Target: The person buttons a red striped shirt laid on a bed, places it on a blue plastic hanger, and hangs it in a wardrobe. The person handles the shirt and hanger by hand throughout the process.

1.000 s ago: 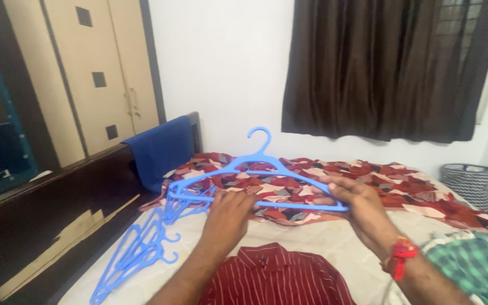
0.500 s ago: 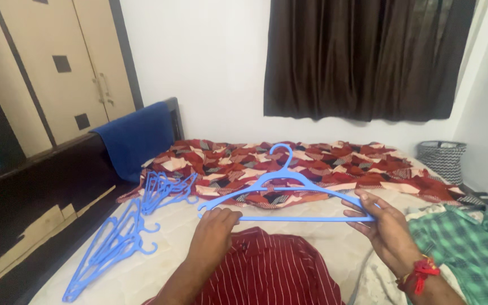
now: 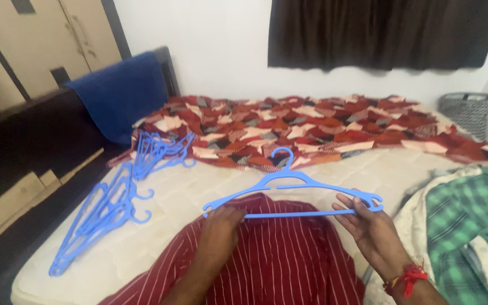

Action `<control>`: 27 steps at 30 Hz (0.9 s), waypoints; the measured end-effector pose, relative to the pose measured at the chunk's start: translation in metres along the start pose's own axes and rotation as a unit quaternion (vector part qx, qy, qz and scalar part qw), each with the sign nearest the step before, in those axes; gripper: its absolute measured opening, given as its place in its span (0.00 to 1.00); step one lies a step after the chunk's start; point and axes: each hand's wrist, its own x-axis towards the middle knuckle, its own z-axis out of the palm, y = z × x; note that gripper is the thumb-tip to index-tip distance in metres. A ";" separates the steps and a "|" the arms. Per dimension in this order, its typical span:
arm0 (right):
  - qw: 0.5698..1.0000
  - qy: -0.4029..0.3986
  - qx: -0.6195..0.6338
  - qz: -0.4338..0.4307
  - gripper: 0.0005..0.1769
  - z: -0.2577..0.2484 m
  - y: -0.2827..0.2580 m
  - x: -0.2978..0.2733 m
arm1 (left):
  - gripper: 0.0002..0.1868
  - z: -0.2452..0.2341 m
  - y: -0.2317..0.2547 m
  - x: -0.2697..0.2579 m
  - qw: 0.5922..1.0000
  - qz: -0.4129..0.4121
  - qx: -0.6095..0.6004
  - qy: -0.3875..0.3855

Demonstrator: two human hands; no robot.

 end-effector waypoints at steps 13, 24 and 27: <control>0.992 -0.011 -0.001 0.122 0.30 -0.008 0.104 0.010 | 0.24 0.099 -0.029 -0.058 0.993 -0.082 -0.045 -0.077; 0.972 0.042 -0.086 0.216 0.31 -0.017 0.148 0.017 | 0.26 0.128 -0.049 -0.077 0.985 -0.109 -0.036 -0.130; 0.970 0.046 -0.106 0.215 0.31 -0.015 0.148 0.018 | 0.25 0.128 -0.050 -0.077 0.989 -0.099 -0.041 -0.103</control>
